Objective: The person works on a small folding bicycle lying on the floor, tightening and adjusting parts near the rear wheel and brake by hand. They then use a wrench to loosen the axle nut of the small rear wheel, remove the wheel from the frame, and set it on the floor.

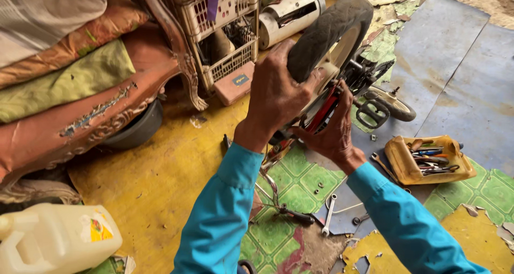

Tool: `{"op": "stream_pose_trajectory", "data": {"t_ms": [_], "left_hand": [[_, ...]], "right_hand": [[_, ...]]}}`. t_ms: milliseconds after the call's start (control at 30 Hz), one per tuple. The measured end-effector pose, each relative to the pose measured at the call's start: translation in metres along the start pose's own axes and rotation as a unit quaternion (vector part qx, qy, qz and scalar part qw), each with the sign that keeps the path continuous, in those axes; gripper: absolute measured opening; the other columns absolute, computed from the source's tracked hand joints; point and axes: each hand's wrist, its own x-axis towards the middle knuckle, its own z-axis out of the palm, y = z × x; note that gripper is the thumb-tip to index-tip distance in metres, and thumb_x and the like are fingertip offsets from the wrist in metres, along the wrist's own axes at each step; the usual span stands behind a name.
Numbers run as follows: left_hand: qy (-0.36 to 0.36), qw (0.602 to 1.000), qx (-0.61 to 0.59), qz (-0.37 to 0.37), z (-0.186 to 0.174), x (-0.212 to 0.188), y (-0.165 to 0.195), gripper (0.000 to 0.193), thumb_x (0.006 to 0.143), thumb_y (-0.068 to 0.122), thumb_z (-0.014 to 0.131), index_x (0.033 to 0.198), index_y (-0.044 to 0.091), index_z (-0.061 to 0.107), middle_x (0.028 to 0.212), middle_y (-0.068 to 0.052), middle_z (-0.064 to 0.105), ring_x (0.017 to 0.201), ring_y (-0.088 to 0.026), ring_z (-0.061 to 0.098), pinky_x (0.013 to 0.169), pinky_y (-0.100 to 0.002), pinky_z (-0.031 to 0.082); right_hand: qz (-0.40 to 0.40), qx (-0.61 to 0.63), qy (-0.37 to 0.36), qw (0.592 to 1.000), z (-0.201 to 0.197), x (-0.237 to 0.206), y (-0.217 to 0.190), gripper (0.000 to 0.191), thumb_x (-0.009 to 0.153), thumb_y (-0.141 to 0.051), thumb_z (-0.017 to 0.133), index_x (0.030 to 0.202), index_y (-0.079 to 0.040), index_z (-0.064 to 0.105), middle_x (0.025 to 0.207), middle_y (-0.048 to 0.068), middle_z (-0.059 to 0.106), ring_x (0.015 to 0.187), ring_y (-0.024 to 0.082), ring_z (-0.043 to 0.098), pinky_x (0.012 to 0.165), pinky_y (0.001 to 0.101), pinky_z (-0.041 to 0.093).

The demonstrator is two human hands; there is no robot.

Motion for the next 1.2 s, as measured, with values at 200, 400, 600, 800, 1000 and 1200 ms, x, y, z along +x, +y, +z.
{"op": "stream_pose_trajectory", "data": {"t_ms": [200,400,600,800,1000,1200], "left_hand": [[-0.009,0.999,-0.049,-0.022,-0.005,-0.007,0.0,0.041,0.088,0.034,0.08,0.11,0.001,0.067,0.1,-0.015,0.075,0.09,-0.026,0.078,0.082,-0.036,0.062],[-0.031,0.996,-0.089,-0.008,-0.006,-0.005,-0.018,0.056,0.085,0.043,0.082,0.115,0.0,0.066,0.102,-0.014,0.077,0.094,-0.025,0.079,0.086,-0.036,0.063],[-0.012,0.997,-0.049,0.057,-0.016,-0.003,-0.045,0.082,0.089,0.053,0.083,0.13,-0.011,0.054,0.118,-0.025,0.066,0.112,-0.034,0.067,0.098,-0.04,0.055],[0.022,0.975,-0.128,-0.183,-0.03,-0.001,-0.134,0.047,0.099,0.047,0.063,0.104,0.002,0.074,0.085,-0.018,0.076,0.085,-0.034,0.071,0.082,-0.045,0.06],[-0.004,0.963,0.076,-0.258,-0.011,-0.041,-0.238,0.023,0.093,0.027,0.061,0.086,0.006,0.069,0.095,-0.025,0.073,0.091,-0.043,0.071,0.084,-0.051,0.057],[-0.197,0.911,0.049,-0.358,-0.015,-0.067,-0.267,0.024,0.082,0.02,0.064,0.095,0.01,0.082,0.103,-0.021,0.075,0.097,-0.036,0.073,0.09,-0.042,0.057]], "right_hand": [[-0.007,0.037,-0.049,0.998,-0.019,0.006,-0.01,0.134,0.071,-0.045,0.098,0.162,0.003,0.013,0.161,0.027,0.033,0.15,0.042,0.041,0.125,0.0483,0.039],[-0.024,0.042,-0.069,0.996,-0.019,0.005,-0.016,0.124,0.078,-0.025,0.091,0.164,0.005,0.007,0.163,0.028,0.03,0.155,0.042,0.036,0.129,0.0479,0.035],[-0.016,0.043,-0.061,0.997,-0.013,0.0,-0.017,0.118,0.079,-0.012,0.088,0.166,0.002,0.009,0.163,0.026,0.033,0.152,0.039,0.041,0.129,0.0461,0.038],[0.026,0.087,-0.096,0.991,-0.005,-0.003,-0.027,0.115,0.086,-0.005,0.088,0.167,-0.006,0.007,0.156,0.02,0.04,0.137,0.03,0.048,0.115,0.038,0.047],[0.001,0.037,-0.115,0.993,0.003,-0.003,-0.036,0.12,0.089,-0.002,0.087,0.167,-0.009,-0.003,0.165,0.022,0.033,0.149,0.032,0.041,0.127,0.0409,0.044],[0.012,0.026,-0.117,0.993,0.014,-0.003,-0.039,0.117,0.092,-0.003,0.083,0.167,-0.01,-0.006,0.169,0.019,0.032,0.151,0.029,0.039,0.128,0.0386,0.038]]}}
